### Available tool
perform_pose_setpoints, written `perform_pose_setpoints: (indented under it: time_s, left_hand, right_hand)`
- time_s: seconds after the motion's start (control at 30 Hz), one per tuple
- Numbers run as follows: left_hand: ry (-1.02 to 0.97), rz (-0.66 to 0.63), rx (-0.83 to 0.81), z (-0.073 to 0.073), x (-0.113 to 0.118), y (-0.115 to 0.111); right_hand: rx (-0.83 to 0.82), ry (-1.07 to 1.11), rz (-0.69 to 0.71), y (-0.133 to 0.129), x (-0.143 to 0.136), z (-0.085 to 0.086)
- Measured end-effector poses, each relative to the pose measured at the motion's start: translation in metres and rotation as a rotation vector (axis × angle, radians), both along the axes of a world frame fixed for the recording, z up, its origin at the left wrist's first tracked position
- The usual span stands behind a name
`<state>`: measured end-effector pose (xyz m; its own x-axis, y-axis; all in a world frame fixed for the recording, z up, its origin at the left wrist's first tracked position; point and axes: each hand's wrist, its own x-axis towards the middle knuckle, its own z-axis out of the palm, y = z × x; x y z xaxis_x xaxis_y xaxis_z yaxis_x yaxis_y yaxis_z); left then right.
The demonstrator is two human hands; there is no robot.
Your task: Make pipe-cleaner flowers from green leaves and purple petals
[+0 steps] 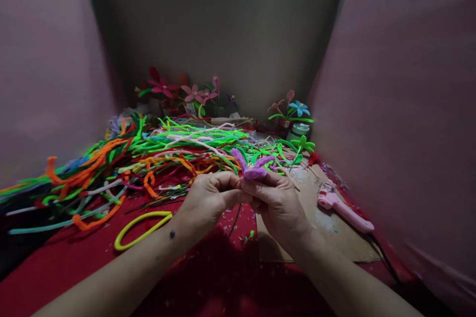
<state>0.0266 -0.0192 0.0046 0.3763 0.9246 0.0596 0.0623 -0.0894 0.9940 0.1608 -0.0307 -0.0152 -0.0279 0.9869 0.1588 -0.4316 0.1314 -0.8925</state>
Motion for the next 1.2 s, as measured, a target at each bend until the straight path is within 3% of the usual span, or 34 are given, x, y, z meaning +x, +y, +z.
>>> perform_pose_setpoints:
  time_s: [0.13, 0.3, 0.63, 0.8, 1.0, 1.2]
  left_hand:
    - [0.004, -0.041, 0.029, 0.001, -0.006, 0.004]
    - [-0.058, -0.27, -0.015, -0.002, -0.015, 0.017]
    - [-0.077, -0.31, -0.111, -0.006, -0.019, 0.021]
    - [-0.041, -0.132, 0.032, -0.001, -0.012, 0.017]
    - [-0.095, 0.293, 0.323, -0.002, -0.001, 0.0]
    - [0.064, 0.323, 0.502, -0.007, 0.005, -0.01]
  right_hand:
    - [0.002, 0.008, 0.142, 0.0, 0.001, 0.009]
    - [0.009, -0.044, 0.281, 0.001, 0.008, 0.015]
    - [0.0, -0.093, 0.203, 0.003, 0.005, 0.013]
    - [-0.042, 0.013, 0.033, 0.005, -0.001, 0.01]
    - [-0.063, 0.049, -0.105, 0.007, -0.007, 0.004]
    - [-0.021, 0.065, -0.132, 0.008, -0.011, -0.002]
